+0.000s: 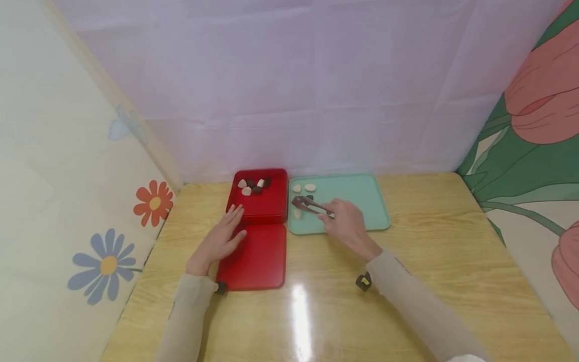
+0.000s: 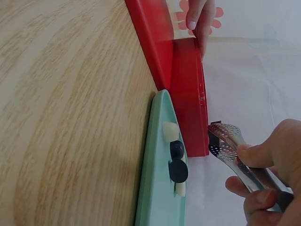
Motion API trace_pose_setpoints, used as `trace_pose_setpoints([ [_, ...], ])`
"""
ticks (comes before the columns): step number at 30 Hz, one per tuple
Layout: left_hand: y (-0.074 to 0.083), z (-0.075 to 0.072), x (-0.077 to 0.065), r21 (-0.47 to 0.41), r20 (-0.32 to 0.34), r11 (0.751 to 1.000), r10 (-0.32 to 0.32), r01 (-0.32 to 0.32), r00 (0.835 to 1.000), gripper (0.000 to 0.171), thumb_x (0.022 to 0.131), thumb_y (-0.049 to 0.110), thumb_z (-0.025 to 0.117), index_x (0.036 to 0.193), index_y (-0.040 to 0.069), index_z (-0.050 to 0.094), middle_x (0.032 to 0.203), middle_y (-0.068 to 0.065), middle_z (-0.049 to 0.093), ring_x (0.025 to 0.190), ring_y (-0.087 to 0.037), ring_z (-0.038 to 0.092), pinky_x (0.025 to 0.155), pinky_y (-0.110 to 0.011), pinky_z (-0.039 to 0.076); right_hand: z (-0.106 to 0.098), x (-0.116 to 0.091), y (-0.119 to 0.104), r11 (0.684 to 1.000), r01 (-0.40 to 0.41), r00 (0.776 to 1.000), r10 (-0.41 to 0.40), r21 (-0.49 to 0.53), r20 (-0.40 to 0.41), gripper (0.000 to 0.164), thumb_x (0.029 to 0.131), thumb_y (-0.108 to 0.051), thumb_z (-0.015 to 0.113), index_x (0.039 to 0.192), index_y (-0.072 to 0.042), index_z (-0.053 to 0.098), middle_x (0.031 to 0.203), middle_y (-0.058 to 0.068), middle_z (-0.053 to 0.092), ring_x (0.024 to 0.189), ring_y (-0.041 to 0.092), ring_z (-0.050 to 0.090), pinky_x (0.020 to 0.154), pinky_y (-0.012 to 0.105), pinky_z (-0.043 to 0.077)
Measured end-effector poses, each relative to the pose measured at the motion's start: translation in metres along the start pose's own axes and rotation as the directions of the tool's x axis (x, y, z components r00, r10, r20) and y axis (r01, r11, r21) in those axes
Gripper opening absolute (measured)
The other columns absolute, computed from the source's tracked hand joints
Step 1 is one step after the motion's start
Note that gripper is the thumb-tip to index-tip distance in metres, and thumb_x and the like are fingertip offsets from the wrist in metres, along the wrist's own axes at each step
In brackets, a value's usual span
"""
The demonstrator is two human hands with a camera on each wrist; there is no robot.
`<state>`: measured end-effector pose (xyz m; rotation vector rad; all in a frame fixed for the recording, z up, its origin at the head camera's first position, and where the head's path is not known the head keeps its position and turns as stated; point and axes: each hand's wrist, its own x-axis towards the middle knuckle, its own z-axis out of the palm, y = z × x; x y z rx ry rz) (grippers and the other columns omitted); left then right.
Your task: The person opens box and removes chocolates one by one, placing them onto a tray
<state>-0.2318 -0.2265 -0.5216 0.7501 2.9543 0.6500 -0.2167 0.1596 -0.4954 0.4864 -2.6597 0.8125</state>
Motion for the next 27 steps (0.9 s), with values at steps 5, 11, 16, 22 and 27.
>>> trace_pose_setpoints([
  [5, -0.001, 0.001, 0.0, 0.001, -0.002, 1.0, 0.004, -0.004, 1.0, 0.073, 0.108, 0.027, 0.061, 0.166, -0.004, 0.03, 0.176, -0.02, 0.025, 0.166, -0.042, 0.014, 0.132, -0.058, 0.022, 0.001, -0.004, 0.006, 1.0, -0.005, 1.0, 0.005, -0.002, 0.006, 0.025, 0.092, -0.02, 0.085, 0.111, -0.004, 0.084, 0.084, 0.006, 0.074, 0.065, 0.018, 0.062, 0.055, 0.032, 0.049],
  [11, -0.001, 0.001, 0.0, 0.007, 0.005, 1.0, -0.017, 0.017, 1.0, 0.073, 0.108, 0.028, 0.061, 0.167, -0.002, 0.029, 0.177, -0.017, 0.024, 0.166, -0.04, 0.014, 0.131, -0.058, 0.026, 0.003, -0.01, 0.011, 1.0, -0.024, 0.999, 0.024, 0.002, 0.026, 0.028, 0.091, -0.019, 0.085, 0.112, -0.001, 0.083, 0.085, 0.009, 0.075, 0.063, 0.015, 0.058, 0.051, 0.029, 0.047],
  [16, 0.001, 0.0, 0.0, 0.003, 0.005, 1.0, -0.019, 0.019, 1.0, 0.074, 0.108, 0.028, 0.061, 0.167, -0.001, 0.029, 0.178, -0.016, 0.023, 0.166, -0.039, 0.013, 0.131, -0.058, 0.025, 0.006, -0.014, 0.017, 0.999, -0.041, 0.999, 0.041, -0.002, 0.033, 0.028, 0.091, -0.018, 0.085, 0.113, 0.0, 0.082, 0.085, 0.009, 0.074, 0.061, 0.014, 0.057, 0.048, 0.027, 0.045],
  [22, 0.002, 0.0, -0.001, 0.006, 0.008, 1.0, -0.024, 0.024, 1.0, 0.074, 0.107, 0.028, 0.062, 0.167, -0.001, 0.028, 0.178, -0.016, 0.023, 0.166, -0.04, 0.013, 0.131, -0.058, 0.025, 0.011, -0.017, 0.023, 0.999, -0.051, 0.998, 0.051, -0.009, 0.036, 0.029, 0.09, -0.018, 0.086, 0.112, 0.0, 0.082, 0.086, 0.009, 0.076, 0.063, 0.016, 0.06, 0.049, 0.028, 0.047],
  [27, 0.002, -0.001, -0.001, 0.002, 0.013, 1.0, -0.029, 0.029, 0.999, 0.074, 0.107, 0.028, 0.062, 0.167, -0.001, 0.028, 0.178, -0.016, 0.023, 0.166, -0.039, 0.013, 0.131, -0.058, 0.024, 0.011, -0.02, 0.025, 0.998, -0.057, 0.998, 0.057, -0.005, 0.035, 0.03, 0.09, -0.019, 0.086, 0.113, 0.001, 0.082, 0.085, 0.01, 0.076, 0.062, 0.015, 0.06, 0.049, 0.027, 0.048],
])
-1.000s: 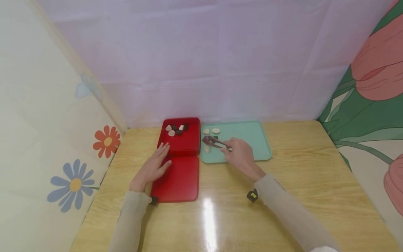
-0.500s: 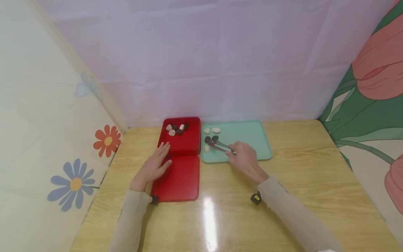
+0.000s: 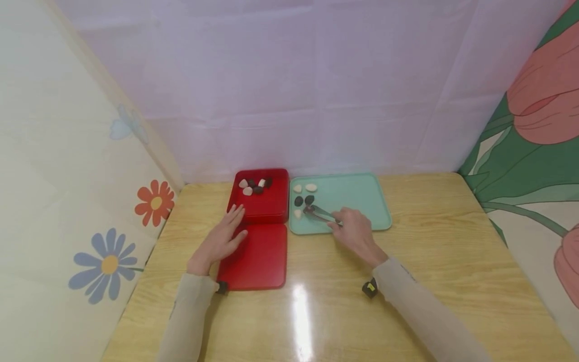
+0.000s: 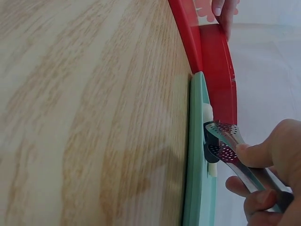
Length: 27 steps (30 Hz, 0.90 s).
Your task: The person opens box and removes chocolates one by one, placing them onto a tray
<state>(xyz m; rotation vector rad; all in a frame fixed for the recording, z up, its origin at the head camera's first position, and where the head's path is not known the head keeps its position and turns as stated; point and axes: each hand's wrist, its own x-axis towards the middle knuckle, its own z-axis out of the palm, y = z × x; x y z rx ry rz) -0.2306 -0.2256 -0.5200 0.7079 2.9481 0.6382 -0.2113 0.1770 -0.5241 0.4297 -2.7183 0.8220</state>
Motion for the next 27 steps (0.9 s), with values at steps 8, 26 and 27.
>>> trace_pose_setpoints([
  [8, -0.0004, 0.0003, 0.001, 0.002, 0.0, 1.0, 0.004, -0.004, 1.0, 0.074, 0.108, 0.029, 0.061, 0.167, 0.0, 0.028, 0.178, -0.016, 0.022, 0.166, -0.04, 0.013, 0.132, -0.058, 0.024, 0.0008, -0.0019, 0.0032, 1.0, -0.02, 1.0, 0.02, 0.01, 0.006, 0.032, 0.09, -0.018, 0.086, 0.115, 0.002, 0.081, 0.088, 0.011, 0.077, 0.059, 0.012, 0.057, 0.045, 0.026, 0.045],
  [26, 0.0013, -0.0014, -0.0005, -0.013, 0.009, 1.0, 0.009, -0.009, 1.0, 0.074, 0.108, 0.029, 0.06, 0.167, -0.002, 0.028, 0.178, -0.018, 0.022, 0.166, -0.041, 0.012, 0.131, -0.059, 0.024, 0.0068, -0.0033, 0.0047, 0.999, -0.039, 0.999, 0.039, -0.008, 0.013, 0.032, 0.089, -0.018, 0.087, 0.115, 0.0, 0.081, 0.086, 0.009, 0.075, 0.058, 0.012, 0.055, 0.045, 0.027, 0.045],
  [27, 0.001, -0.0012, -0.0004, -0.013, 0.009, 1.0, 0.01, -0.01, 1.0, 0.074, 0.108, 0.029, 0.06, 0.167, -0.002, 0.028, 0.178, -0.018, 0.022, 0.166, -0.041, 0.012, 0.131, -0.059, 0.024, 0.0069, -0.0031, 0.0045, 0.999, -0.037, 0.999, 0.037, -0.011, 0.011, 0.032, 0.089, -0.018, 0.087, 0.115, 0.0, 0.081, 0.086, 0.01, 0.075, 0.058, 0.013, 0.055, 0.045, 0.027, 0.045],
])
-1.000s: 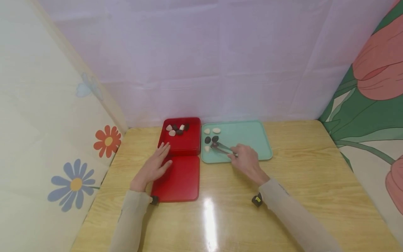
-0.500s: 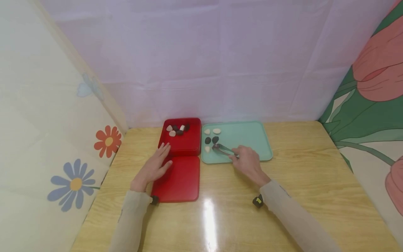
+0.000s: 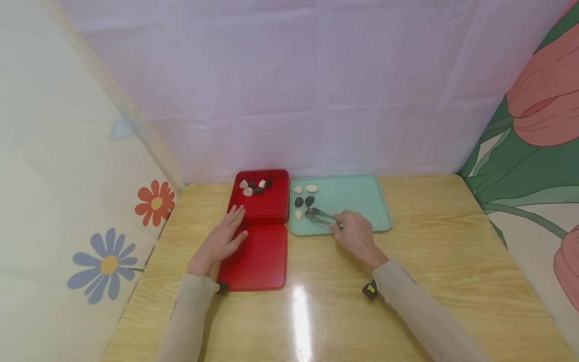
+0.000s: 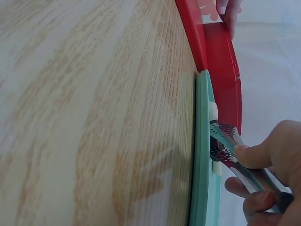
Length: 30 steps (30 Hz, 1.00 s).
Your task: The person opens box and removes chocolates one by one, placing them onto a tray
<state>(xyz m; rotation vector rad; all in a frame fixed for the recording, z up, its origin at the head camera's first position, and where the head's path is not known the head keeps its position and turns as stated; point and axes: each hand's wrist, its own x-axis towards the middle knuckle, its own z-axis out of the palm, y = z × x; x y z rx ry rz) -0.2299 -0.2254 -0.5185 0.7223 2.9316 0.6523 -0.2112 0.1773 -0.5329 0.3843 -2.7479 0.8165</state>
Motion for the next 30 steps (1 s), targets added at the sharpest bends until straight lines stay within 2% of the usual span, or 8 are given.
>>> trace_pose_setpoints([
  [11, -0.001, 0.001, -0.001, 0.01, -0.003, 1.0, -0.002, 0.002, 1.0, 0.074, 0.108, 0.029, 0.06, 0.167, -0.001, 0.027, 0.178, -0.017, 0.022, 0.166, -0.04, 0.013, 0.132, -0.057, 0.024, -0.001, 0.0, -0.002, 1.0, -0.016, 1.0, 0.016, -0.006, 0.015, 0.035, 0.089, -0.019, 0.087, 0.116, 0.001, 0.081, 0.088, 0.012, 0.076, 0.061, 0.015, 0.057, 0.047, 0.027, 0.046],
  [20, -0.002, 0.002, 0.0, 0.009, -0.008, 1.0, 0.005, -0.005, 1.0, 0.074, 0.109, 0.03, 0.06, 0.167, -0.001, 0.028, 0.178, -0.017, 0.022, 0.166, -0.041, 0.013, 0.132, -0.057, 0.023, -0.005, 0.001, -0.001, 0.998, -0.038, 0.999, 0.037, 0.043, 0.012, 0.038, 0.09, -0.02, 0.086, 0.119, 0.003, 0.079, 0.095, 0.016, 0.078, 0.059, 0.015, 0.056, 0.043, 0.027, 0.043],
  [26, -0.003, 0.002, 0.0, 0.011, -0.008, 1.0, 0.009, -0.009, 1.0, 0.074, 0.108, 0.03, 0.06, 0.167, -0.001, 0.027, 0.178, -0.017, 0.022, 0.166, -0.04, 0.012, 0.132, -0.056, 0.023, -0.01, 0.005, -0.003, 0.999, -0.015, 1.0, 0.016, 0.037, -0.016, 0.038, 0.091, -0.022, 0.085, 0.12, 0.003, 0.079, 0.097, 0.017, 0.078, 0.07, 0.023, 0.067, 0.049, 0.029, 0.045],
  [30, -0.003, 0.003, 0.0, 0.007, -0.009, 1.0, 0.011, -0.011, 1.0, 0.074, 0.109, 0.031, 0.06, 0.167, -0.002, 0.027, 0.178, -0.017, 0.022, 0.166, -0.04, 0.012, 0.132, -0.056, 0.022, -0.012, 0.01, -0.007, 0.999, -0.007, 1.0, 0.008, 0.039, -0.028, 0.037, 0.092, -0.023, 0.085, 0.12, 0.001, 0.08, 0.097, 0.015, 0.079, 0.073, 0.026, 0.07, 0.051, 0.031, 0.048],
])
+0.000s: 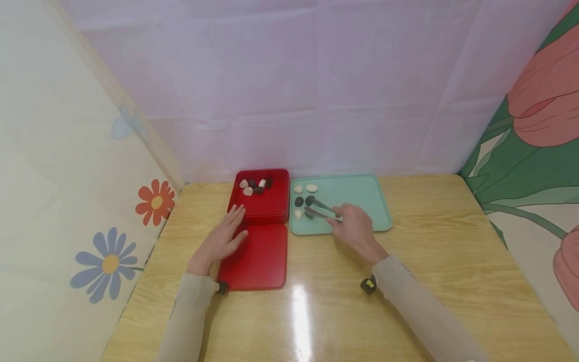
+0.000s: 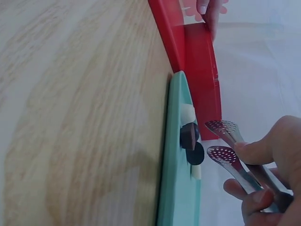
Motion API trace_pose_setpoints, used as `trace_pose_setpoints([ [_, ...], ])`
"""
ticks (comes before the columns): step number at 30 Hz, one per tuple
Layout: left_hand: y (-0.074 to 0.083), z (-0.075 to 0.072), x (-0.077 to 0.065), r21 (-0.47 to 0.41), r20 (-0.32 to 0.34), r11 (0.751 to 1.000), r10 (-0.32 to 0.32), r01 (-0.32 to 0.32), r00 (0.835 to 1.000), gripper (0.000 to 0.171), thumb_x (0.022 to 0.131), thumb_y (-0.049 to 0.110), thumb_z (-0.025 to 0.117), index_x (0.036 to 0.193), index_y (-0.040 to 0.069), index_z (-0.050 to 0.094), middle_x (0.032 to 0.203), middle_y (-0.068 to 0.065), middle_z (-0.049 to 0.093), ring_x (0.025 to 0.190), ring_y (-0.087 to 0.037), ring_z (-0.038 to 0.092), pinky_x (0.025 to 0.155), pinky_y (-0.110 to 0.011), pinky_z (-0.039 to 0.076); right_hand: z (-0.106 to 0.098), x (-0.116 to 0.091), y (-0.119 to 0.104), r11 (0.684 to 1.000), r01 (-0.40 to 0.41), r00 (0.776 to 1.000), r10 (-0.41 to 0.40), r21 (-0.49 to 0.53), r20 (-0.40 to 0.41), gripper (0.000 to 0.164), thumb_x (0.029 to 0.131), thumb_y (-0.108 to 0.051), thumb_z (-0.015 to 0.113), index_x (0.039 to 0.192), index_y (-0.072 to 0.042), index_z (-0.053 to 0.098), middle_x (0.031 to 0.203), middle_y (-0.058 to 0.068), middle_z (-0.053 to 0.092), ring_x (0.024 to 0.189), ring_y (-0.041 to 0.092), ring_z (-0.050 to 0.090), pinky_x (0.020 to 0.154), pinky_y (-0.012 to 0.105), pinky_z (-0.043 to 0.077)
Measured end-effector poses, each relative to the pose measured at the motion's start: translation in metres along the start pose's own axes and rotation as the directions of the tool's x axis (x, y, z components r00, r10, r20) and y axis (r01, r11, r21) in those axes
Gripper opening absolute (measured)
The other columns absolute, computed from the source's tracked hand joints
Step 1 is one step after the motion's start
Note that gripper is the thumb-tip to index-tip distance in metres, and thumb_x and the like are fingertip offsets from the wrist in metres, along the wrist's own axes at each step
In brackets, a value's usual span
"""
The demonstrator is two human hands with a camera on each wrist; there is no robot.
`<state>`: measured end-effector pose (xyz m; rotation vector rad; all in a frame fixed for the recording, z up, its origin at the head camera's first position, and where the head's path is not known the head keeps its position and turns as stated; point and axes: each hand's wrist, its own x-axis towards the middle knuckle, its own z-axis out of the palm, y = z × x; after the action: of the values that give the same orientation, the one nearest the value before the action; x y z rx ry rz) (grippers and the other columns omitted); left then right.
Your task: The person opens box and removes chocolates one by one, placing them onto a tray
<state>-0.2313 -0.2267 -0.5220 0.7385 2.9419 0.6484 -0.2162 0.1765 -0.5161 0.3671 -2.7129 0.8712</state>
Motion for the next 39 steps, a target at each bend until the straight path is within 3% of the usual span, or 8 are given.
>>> trace_pose_setpoints([
  [15, -0.002, 0.001, -0.001, 0.012, -0.002, 1.0, -0.002, 0.002, 1.0, 0.075, 0.108, 0.029, 0.061, 0.167, -0.001, 0.027, 0.178, -0.017, 0.022, 0.166, -0.04, 0.013, 0.132, -0.057, 0.022, 0.001, 0.024, -0.025, 1.0, 0.026, 1.0, -0.026, 0.008, -0.013, 0.034, 0.091, -0.024, 0.086, 0.118, -0.006, 0.082, 0.096, 0.011, 0.079, 0.085, 0.034, 0.075, 0.068, 0.048, 0.06],
  [23, -0.002, 0.002, -0.001, 0.014, -0.002, 1.0, 0.001, -0.001, 1.0, 0.074, 0.109, 0.03, 0.059, 0.167, -0.001, 0.027, 0.178, -0.017, 0.022, 0.166, -0.039, 0.013, 0.133, -0.056, 0.02, 0.003, 0.039, -0.039, 1.0, 0.002, 1.0, -0.002, 0.01, 0.008, 0.036, 0.093, -0.031, 0.082, 0.123, -0.01, 0.081, 0.099, 0.01, 0.08, 0.088, 0.033, 0.074, 0.068, 0.045, 0.059],
  [30, -0.002, 0.002, -0.001, 0.015, -0.009, 1.0, 0.01, -0.01, 1.0, 0.074, 0.108, 0.029, 0.06, 0.167, -0.002, 0.027, 0.178, -0.017, 0.022, 0.166, -0.04, 0.013, 0.133, -0.056, 0.02, 0.006, 0.049, -0.05, 0.999, -0.002, 1.0, 0.0, 0.053, 0.026, 0.035, 0.095, -0.029, 0.081, 0.125, -0.012, 0.081, 0.095, 0.008, 0.078, 0.073, 0.021, 0.062, 0.051, 0.03, 0.041],
  [35, -0.001, 0.002, -0.001, 0.019, -0.004, 1.0, 0.002, -0.002, 1.0, 0.075, 0.108, 0.029, 0.061, 0.168, -0.001, 0.027, 0.178, -0.016, 0.021, 0.166, -0.039, 0.012, 0.133, -0.056, 0.021, 0.01, 0.056, -0.058, 0.999, 0.025, 0.999, -0.026, 0.048, 0.028, 0.032, 0.095, -0.029, 0.081, 0.123, -0.013, 0.082, 0.087, 0.002, 0.075, 0.065, 0.017, 0.052, 0.05, 0.028, 0.036],
  [39, 0.0, 0.002, -0.001, 0.008, -0.004, 1.0, -0.002, 0.002, 1.0, 0.075, 0.108, 0.03, 0.061, 0.168, -0.001, 0.026, 0.178, -0.016, 0.021, 0.167, -0.039, 0.012, 0.133, -0.056, 0.021, 0.014, 0.063, -0.062, 0.999, 0.036, 0.999, -0.036, 0.039, 0.021, 0.028, 0.096, -0.03, 0.08, 0.119, -0.015, 0.084, 0.079, -0.002, 0.069, 0.064, 0.015, 0.053, 0.049, 0.028, 0.036],
])
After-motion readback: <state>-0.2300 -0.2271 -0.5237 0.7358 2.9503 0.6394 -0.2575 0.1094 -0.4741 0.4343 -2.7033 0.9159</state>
